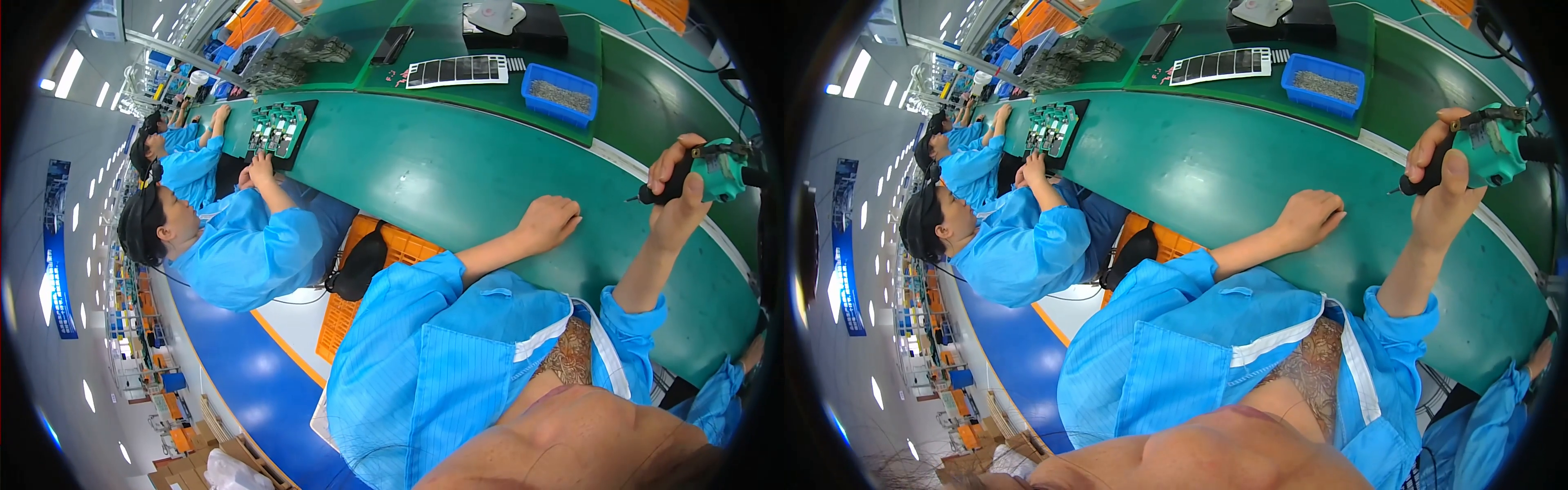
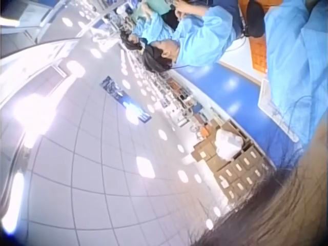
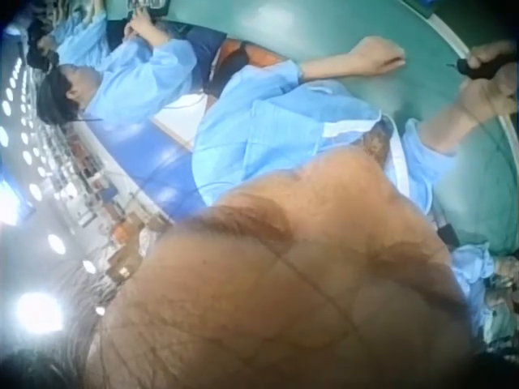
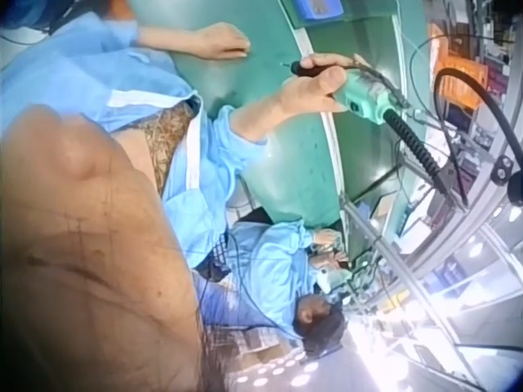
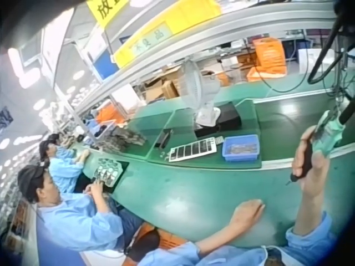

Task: The person assembles electronic components and plastic housings onto circuit boards by driving screws with an electric screwdriver.

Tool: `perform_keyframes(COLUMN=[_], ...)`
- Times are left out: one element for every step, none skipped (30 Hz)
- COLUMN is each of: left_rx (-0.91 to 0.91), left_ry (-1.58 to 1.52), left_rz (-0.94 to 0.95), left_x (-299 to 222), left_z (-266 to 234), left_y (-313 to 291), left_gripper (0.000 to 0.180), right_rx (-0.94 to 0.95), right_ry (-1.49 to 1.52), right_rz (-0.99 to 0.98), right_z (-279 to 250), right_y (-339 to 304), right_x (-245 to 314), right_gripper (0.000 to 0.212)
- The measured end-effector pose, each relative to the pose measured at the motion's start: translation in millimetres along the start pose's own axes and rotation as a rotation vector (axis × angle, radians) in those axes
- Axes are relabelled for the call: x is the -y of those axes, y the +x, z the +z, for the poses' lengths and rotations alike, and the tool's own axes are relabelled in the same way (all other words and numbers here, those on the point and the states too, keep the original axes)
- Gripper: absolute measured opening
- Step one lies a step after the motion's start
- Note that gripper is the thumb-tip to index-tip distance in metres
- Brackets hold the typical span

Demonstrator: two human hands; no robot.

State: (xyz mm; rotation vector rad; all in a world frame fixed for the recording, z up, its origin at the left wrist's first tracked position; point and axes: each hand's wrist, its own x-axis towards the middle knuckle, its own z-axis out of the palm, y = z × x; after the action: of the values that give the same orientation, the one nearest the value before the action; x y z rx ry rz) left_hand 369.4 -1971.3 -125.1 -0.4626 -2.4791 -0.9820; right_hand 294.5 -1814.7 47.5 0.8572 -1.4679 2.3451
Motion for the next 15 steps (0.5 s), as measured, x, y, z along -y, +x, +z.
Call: perform_keyframes(left_rx=[0.001, 0.002, 0.005, 0.009, 0.011, 0.012, 0.013, 0.011, 0.013, 0.013, 0.013, 0.017, 0.021, 0.02, 0.018], left_ry=[0.004, 0.003, 0.003, 0.002, -0.002, 0.007, 0.016, 0.022, 0.022, 0.023, 0.02, 0.017, 0.015, 0.014, 0.012], left_rz=[-0.003, -0.002, -0.001, 0.001, 0.004, -0.002, -0.007, -0.009, -0.01, -0.009, -0.003, 0.0, 0.005, 0.01, 0.004], left_x=[-0.1, 0.1, 0.3, 0.3, -0.1, 1.8, 3.7, 6.0, 5.5, 5.1, 4.6, 3.4, 2.2, 0.7, 1.1], left_z=[-0.3, 0.2, 0.6, 1.3, 2.3, 1.1, 0.0, -1.1, 0.3, 0.9, 0.1, -0.7, -1.2, -1.7, -1.1], left_y=[0.1, 0.1, 0.1, 0.4, 1.1, 0.2, -0.4, -1.4, -1.7, -1.0, 0.8, 0.6, 1.0, 2.0, 0.9], left_gripper=[0.011, 0.011, 0.011, 0.01, 0.01, 0.011, 0.011, 0.011, 0.011, 0.011, 0.011, 0.011, 0.011, 0.011, 0.011], right_rx=[0.001, -0.001, -0.005, -0.009, -0.012, -0.01, -0.007, -0.004, -0.003, -0.001, -0.002, -0.001, 0.001, 0.001, -0.004], right_ry=[0.003, 0.002, 0.005, 0.006, 0.001, 0.014, 0.026, 0.032, 0.031, 0.031, 0.027, 0.03, 0.033, 0.032, 0.029], right_rz=[0.002, 0.003, 0.005, 0.007, 0.005, 0.01, 0.014, 0.014, 0.019, 0.023, 0.018, 0.016, 0.012, 0.007, 0.014], right_z=[-0.1, -0.2, -0.2, -0.5, -1.1, 0.1, 1.4, 2.8, 2.2, 2.0, 2.2, 2.2, 2.2, 2.3, 2.1], right_y=[0.1, 0.1, 0.1, 0.2, 0.3, 0.6, 0.9, 1.3, 1.0, 1.2, 2.0, 1.6, 1.3, 1.1, 1.0], right_x=[-0.5, -0.6, -0.4, 0.1, 0.8, -1.8, -4.2, -6.6, -5.4, -4.2, -3.4, -2.8, -1.5, 0.6, -1.6], right_gripper=[0.054, 0.054, 0.054, 0.054, 0.054, 0.054, 0.054, 0.054, 0.054, 0.054, 0.054, 0.054, 0.054, 0.054, 0.054])
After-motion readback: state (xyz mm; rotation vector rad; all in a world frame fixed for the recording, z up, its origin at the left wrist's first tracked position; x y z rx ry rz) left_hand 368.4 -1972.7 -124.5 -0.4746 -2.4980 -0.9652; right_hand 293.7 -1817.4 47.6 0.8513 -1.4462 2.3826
